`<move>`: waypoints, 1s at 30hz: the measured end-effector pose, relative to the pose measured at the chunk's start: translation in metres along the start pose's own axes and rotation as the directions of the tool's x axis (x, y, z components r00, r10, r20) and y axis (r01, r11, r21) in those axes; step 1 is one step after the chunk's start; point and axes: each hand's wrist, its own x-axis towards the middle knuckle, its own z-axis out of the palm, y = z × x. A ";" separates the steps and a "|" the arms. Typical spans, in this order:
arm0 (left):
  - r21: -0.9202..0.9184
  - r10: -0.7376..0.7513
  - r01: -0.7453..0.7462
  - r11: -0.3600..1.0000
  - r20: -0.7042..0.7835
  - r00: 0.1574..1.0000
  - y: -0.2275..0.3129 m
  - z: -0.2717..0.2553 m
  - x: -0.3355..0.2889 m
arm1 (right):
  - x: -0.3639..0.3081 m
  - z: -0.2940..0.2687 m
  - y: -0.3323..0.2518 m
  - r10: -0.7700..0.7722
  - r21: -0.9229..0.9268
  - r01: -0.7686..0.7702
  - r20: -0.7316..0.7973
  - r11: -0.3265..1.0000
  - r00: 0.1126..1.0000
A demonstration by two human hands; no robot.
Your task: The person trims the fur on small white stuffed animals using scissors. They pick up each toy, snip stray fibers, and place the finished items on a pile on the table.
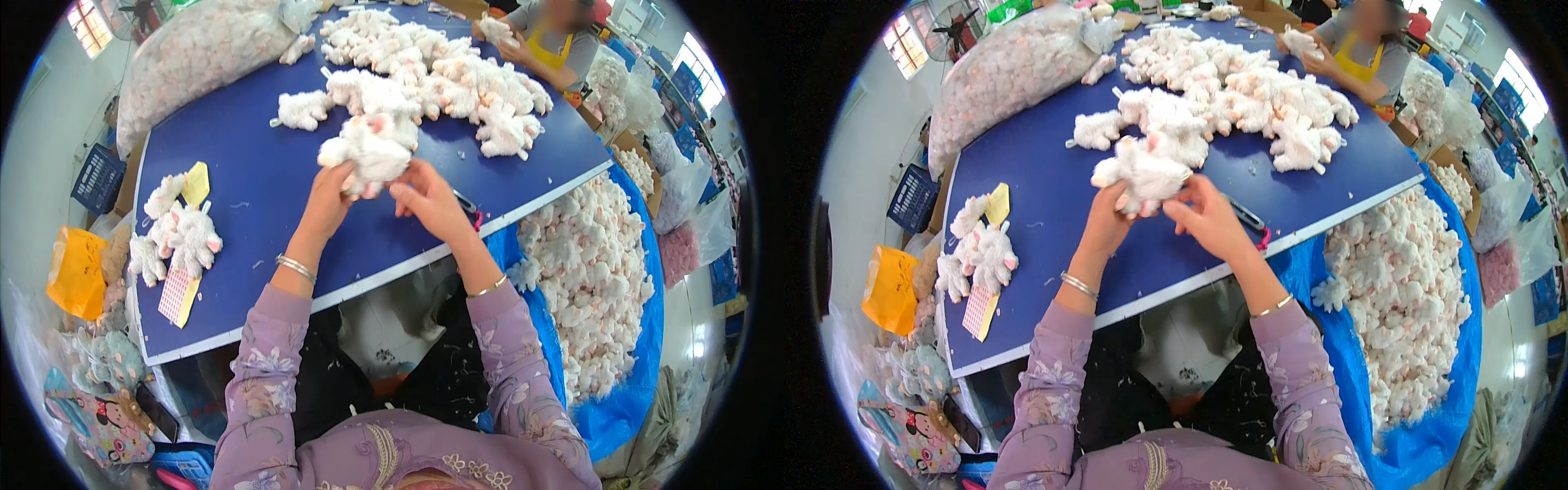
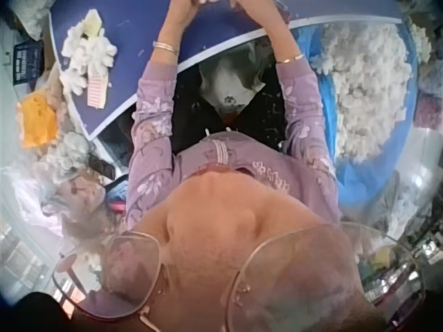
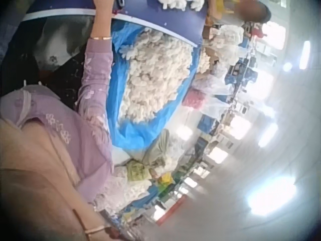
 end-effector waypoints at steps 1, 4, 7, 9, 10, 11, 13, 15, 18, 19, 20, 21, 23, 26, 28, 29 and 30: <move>0.038 -0.061 0.059 0.998 0.071 0.996 -0.003 -0.001 0.001 | 0.000 -0.001 -0.002 -0.004 -0.023 0.003 -0.038 1.000 0.999; 0.227 -0.138 0.108 0.968 0.118 0.983 -0.009 0.010 -0.003 | 0.001 -0.007 0.006 -0.013 -0.042 0.007 -0.156 0.999 0.988; 0.336 -0.058 0.024 0.942 0.091 0.994 -0.009 0.019 -0.008 | 0.001 -0.015 0.011 -0.030 -0.091 0.012 -0.201 0.996 0.979; 0.396 -0.037 0.010 0.918 0.059 0.998 -0.010 0.018 -0.007 | 0.002 -0.018 0.011 -0.028 -0.064 0.015 -0.213 0.998 0.977; 0.404 -0.026 0.014 0.915 0.025 0.999 -0.009 0.017 -0.004 | 0.002 -0.018 0.010 -0.028 -0.052 0.017 -0.219 0.999 0.975; 0.412 -0.016 0.018 0.911 -0.008 1.000 -0.009 0.015 -0.002 | 0.000 -0.018 0.007 0.002 -0.003 -0.003 -0.222 1.000 0.975; 0.397 -0.062 0.035 0.917 0.056 0.996 -0.008 0.005 0.001 | -0.002 -0.014 -0.006 0.061 0.099 -0.040 -0.223 0.994 0.973; 0.418 -0.150 0.082 0.905 0.134 0.979 -0.006 0.006 -0.002 | -0.001 -0.018 0.002 -0.019 0.120 0.058 -0.302 0.991 0.953; 0.542 -0.349 0.174 0.822 0.238 0.906 0.004 0.019 -0.008 | -0.001 -0.030 0.007 -0.038 0.151 0.094 -0.343 0.984 0.939; 0.534 -0.376 0.199 0.822 0.245 0.894 0.007 0.023 -0.011 | -0.002 -0.032 0.006 -0.032 0.176 0.099 -0.350 0.979 0.936; 0.537 -0.392 0.209 0.817 0.251 0.885 0.008 0.022 -0.010 | -0.003 -0.033 0.005 -0.026 0.201 0.104 -0.357 0.974 0.934; 0.542 -0.403 0.214 0.813 0.258 0.878 0.011 0.020 -0.008 | -0.003 -0.032 0.001 -0.019 0.209 0.101 -0.361 0.973 0.932; 0.544 -0.394 0.206 0.814 0.255 0.883 0.013 0.021 -0.008 | -0.004 -0.033 -0.003 -0.043 0.221 0.136 -0.379 0.966 0.924; 0.540 -0.321 0.151 0.828 0.235 0.918 0.011 0.028 -0.011 | -0.004 -0.046 -0.004 -0.058 0.229 0.157 -0.387 0.961 0.920; 0.547 -0.259 0.100 0.831 0.222 0.940 0.010 0.031 -0.012 | -0.003 -0.049 -0.005 -0.055 0.244 0.158 -0.382 0.957 0.923; 0.556 -0.257 0.105 0.824 0.202 0.945 0.010 0.031 -0.011 | -0.004 -0.050 -0.005 -0.052 0.255 0.158 -0.379 0.954 0.924; 0.565 -0.252 0.109 0.818 0.182 0.950 0.010 0.030 -0.011 | -0.003 -0.050 -0.007 -0.051 0.266 0.160 -0.374 0.951 0.926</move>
